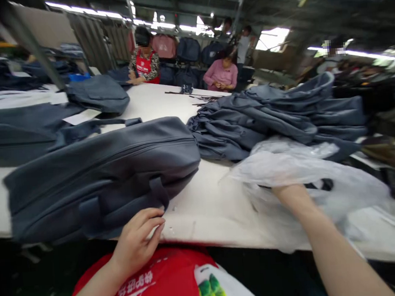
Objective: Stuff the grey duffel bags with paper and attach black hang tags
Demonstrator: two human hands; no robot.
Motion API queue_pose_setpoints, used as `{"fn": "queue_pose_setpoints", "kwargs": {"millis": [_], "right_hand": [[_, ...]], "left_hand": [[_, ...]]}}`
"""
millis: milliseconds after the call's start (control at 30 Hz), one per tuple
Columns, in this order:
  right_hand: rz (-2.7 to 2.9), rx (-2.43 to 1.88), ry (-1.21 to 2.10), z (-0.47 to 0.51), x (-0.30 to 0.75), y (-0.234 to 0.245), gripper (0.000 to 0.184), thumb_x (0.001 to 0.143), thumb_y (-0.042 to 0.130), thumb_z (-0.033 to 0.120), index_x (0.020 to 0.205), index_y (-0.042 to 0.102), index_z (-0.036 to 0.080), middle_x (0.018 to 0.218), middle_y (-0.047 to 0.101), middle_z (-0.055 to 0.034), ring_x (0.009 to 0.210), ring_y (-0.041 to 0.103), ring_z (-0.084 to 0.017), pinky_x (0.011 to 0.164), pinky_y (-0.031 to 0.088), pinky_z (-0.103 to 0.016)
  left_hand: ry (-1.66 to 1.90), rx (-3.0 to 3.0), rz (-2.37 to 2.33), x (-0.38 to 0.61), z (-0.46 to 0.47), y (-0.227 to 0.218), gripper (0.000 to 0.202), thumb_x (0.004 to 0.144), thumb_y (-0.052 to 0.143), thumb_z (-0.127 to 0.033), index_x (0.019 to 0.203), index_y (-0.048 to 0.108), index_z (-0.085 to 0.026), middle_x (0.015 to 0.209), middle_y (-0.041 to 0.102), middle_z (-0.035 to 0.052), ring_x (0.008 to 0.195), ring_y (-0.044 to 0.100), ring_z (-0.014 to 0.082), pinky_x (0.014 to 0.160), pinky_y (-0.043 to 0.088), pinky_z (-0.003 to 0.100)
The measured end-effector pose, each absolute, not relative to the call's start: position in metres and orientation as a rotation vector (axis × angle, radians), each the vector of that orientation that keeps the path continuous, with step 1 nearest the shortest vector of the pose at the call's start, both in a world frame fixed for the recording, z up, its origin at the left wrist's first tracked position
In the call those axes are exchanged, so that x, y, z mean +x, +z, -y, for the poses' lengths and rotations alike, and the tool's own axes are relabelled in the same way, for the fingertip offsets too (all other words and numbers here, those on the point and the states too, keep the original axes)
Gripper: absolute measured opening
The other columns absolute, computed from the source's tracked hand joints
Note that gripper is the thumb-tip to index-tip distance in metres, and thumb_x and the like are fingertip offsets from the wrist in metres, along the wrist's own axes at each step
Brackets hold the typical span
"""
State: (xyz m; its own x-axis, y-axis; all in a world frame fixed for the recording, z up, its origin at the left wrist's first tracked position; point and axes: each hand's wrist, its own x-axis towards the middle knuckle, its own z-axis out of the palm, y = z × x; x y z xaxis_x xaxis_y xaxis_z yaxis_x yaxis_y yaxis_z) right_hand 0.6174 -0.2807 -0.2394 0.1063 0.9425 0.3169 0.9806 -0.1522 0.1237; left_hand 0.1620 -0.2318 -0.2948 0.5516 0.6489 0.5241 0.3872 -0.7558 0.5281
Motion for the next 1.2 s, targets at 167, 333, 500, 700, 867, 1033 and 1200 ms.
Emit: {"fn": "queue_pose_setpoints", "kwargs": {"millis": [167,333,500,700,867,1033,1200], "right_hand": [[2.15,-2.084,-0.072,0.329,0.536,-0.152,0.028,0.096,0.042,0.036,0.088,0.066,0.023,0.092,0.066,-0.0097,0.085,0.062,-0.021,0.079,0.049,-0.033],[1.807,-1.748,0.606,0.318,0.473,-0.152,0.023,0.097,0.044,0.033,0.087,0.061,0.021,0.08,0.063,-0.002,0.073,0.059,-0.015,0.07,0.047,-0.026],[1.259,-1.469,0.983,0.281,0.445,-0.233,0.026,0.088,0.059,0.044,0.082,0.061,0.018,0.076,0.062,0.0,0.071,0.056,-0.014,0.069,0.046,-0.026],[0.917,-1.268,1.047,0.267,0.426,-0.28,0.057,0.078,0.071,0.033,0.131,0.051,0.03,0.073,0.061,0.006,0.07,0.058,-0.012,0.072,0.047,-0.026],[1.135,-1.355,0.931,0.272,0.43,-0.279,0.031,0.086,0.059,0.026,0.116,0.067,0.027,0.103,0.067,-0.0017,0.097,0.061,-0.017,0.09,0.046,-0.032],[1.465,-1.374,0.858,0.285,0.436,-0.276,0.062,0.078,0.07,0.021,0.136,0.051,0.024,0.121,0.059,-0.0077,0.109,0.058,-0.022,0.094,0.047,-0.036],[1.663,-1.582,0.601,0.298,0.443,-0.272,0.058,0.078,0.07,0.018,0.134,0.053,0.022,0.111,0.062,-0.0087,0.1,0.06,-0.022,0.091,0.048,-0.038]], "left_hand": [[0.999,2.451,-0.754,0.174,0.218,-0.299,0.015,0.089,0.056,-0.019,0.103,0.063,-0.021,0.108,0.065,0.0076,0.1,0.062,0.0207,0.09,0.052,0.034],[0.849,2.18,-0.602,0.197,0.216,-0.284,0.07,0.083,0.063,-0.045,0.143,0.036,-0.021,0.141,0.048,0.0146,0.126,0.049,0.0317,0.106,0.043,0.049],[0.519,1.62,-0.413,0.209,0.221,-0.284,0.079,0.079,0.069,-0.036,0.145,0.028,-0.021,0.128,0.059,0.0142,0.111,0.061,0.026,0.098,0.049,0.042],[0.462,1.445,-0.657,0.206,0.226,-0.3,0.04,0.078,0.065,-0.027,0.115,0.054,-0.017,0.093,0.07,0.0079,0.086,0.067,0.022,0.086,0.052,0.039],[0.47,1.365,-0.749,0.2,0.226,-0.303,0.019,0.078,0.065,-0.032,0.089,0.065,-0.017,0.09,0.068,0.0069,0.081,0.064,0.0207,0.077,0.053,0.034],[0.485,1.327,-0.793,0.197,0.227,-0.301,0.022,0.078,0.067,-0.035,0.093,0.065,-0.018,0.09,0.067,0.0065,0.08,0.062,0.0203,0.073,0.052,0.033],[0.477,1.351,-0.749,0.195,0.225,-0.292,0.023,0.08,0.066,-0.036,0.095,0.065,-0.018,0.087,0.063,0.0051,0.078,0.058,0.0173,0.07,0.047,0.028]]}}
